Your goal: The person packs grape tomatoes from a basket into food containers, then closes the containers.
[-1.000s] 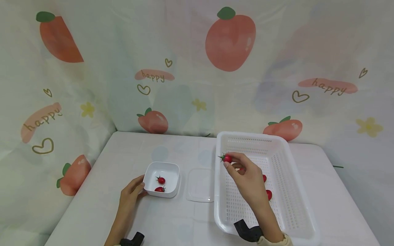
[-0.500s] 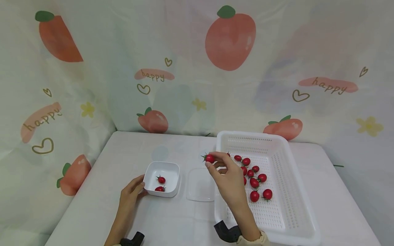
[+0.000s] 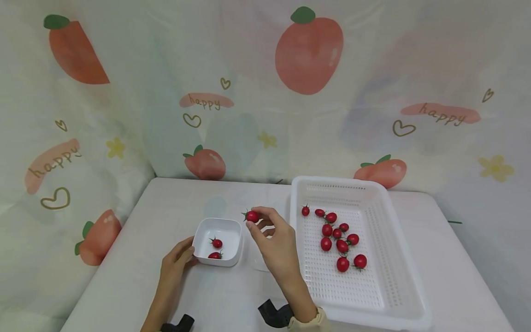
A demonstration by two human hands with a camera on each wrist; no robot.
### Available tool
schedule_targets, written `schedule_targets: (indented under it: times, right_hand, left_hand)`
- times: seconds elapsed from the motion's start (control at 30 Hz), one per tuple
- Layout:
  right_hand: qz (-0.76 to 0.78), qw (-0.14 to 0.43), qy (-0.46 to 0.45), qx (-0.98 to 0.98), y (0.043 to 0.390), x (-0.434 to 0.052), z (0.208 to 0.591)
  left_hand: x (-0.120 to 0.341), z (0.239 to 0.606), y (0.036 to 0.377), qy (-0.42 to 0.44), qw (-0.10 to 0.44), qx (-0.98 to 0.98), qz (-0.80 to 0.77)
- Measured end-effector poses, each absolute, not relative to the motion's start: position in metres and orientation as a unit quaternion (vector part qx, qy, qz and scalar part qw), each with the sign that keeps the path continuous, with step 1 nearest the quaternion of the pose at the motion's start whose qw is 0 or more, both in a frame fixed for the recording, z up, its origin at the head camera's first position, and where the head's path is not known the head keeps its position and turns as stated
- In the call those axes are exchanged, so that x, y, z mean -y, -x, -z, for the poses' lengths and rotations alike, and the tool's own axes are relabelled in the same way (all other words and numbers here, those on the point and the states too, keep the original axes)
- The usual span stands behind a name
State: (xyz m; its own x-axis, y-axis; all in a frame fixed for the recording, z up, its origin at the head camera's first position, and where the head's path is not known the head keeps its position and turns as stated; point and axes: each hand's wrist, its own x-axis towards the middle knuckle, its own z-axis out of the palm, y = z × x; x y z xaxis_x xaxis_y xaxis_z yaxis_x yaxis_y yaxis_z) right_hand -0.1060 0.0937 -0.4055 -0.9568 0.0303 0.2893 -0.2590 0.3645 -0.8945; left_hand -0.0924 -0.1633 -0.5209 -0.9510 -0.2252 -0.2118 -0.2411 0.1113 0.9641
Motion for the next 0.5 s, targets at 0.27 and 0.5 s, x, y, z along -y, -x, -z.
schedule_targets:
  times: [0.27,0.5]
  right_hand:
    - [-0.587,0.11,-0.076,0.799,0.106,-0.07,0.413]
    - [-0.586,0.106,-0.102,0.797,0.11,-0.05,0.427]
  left_hand:
    - [0.163,0.524,0.094,0.154,0.001,-0.745,-0.65]
    - [0.163,0.524,0.094,0.159,0.004,-0.743,-0.65]
